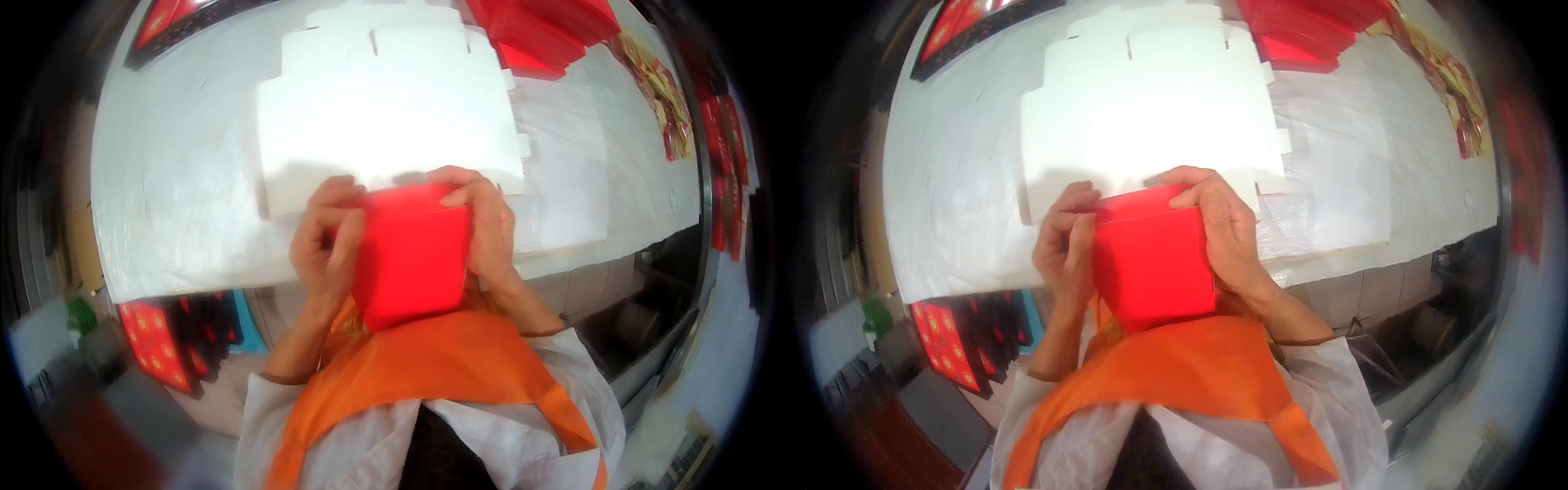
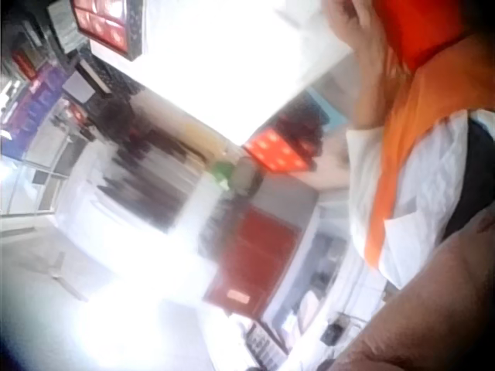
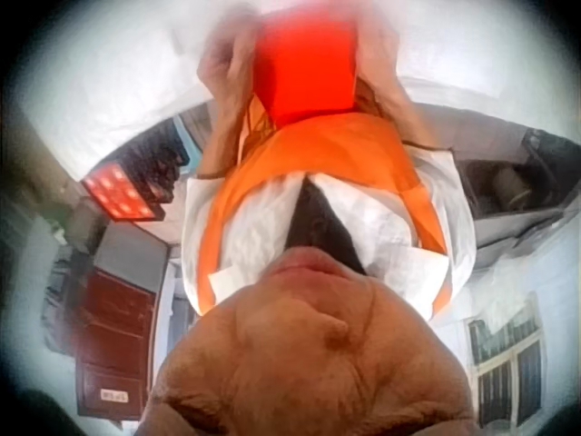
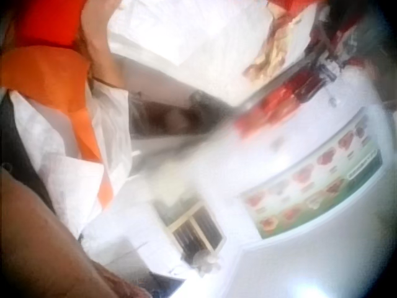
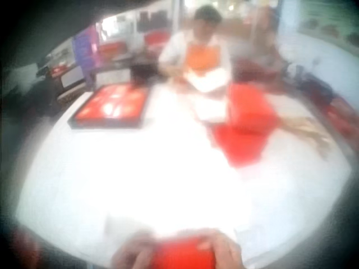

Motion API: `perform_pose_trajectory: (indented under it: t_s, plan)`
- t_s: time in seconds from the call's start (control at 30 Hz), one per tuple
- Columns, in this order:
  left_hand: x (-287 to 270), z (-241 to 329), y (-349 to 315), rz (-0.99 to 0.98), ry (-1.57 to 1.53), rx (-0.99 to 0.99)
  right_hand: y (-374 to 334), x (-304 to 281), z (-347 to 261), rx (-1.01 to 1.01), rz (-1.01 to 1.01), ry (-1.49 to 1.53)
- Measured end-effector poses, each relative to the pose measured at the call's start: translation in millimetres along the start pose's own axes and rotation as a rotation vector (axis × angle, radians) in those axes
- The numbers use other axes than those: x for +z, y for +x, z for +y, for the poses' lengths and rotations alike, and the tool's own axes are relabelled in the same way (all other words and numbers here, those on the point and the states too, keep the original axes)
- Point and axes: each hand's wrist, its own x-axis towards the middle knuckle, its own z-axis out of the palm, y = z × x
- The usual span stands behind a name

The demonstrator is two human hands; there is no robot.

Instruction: The person assembles small red boxes by folding white cardboard pieces and inserting them into red plastic shells. They repeatedly pick up a white piece, fold it, and place it into a red shell, then stack the finished units on the table.

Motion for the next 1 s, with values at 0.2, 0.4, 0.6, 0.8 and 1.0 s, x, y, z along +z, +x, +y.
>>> perform_pose_trajectory:
  t_s: [0.2,0.4,0.6,0.8,1.0]
  plan:
    - [-15,45,61,-0.702,0.390,-0.181,-1,-3,2,0.068,-0.018,0.194]
    - [11,59,84,-0.915,0.380,-0.120,6,-21,-17,0.243,-0.176,0.247]
    - [22,65,123,-0.814,0.207,-0.158,58,-78,-37,-0.263,-0.154,-0.061]
    - [17,36,131,-0.146,-0.147,-0.476,163,-242,-18,-0.213,0.527,-0.512]
    - [30,-7,121,-0.032,-0.191,-0.720,279,-390,22,-0.353,0.604,-1.383]
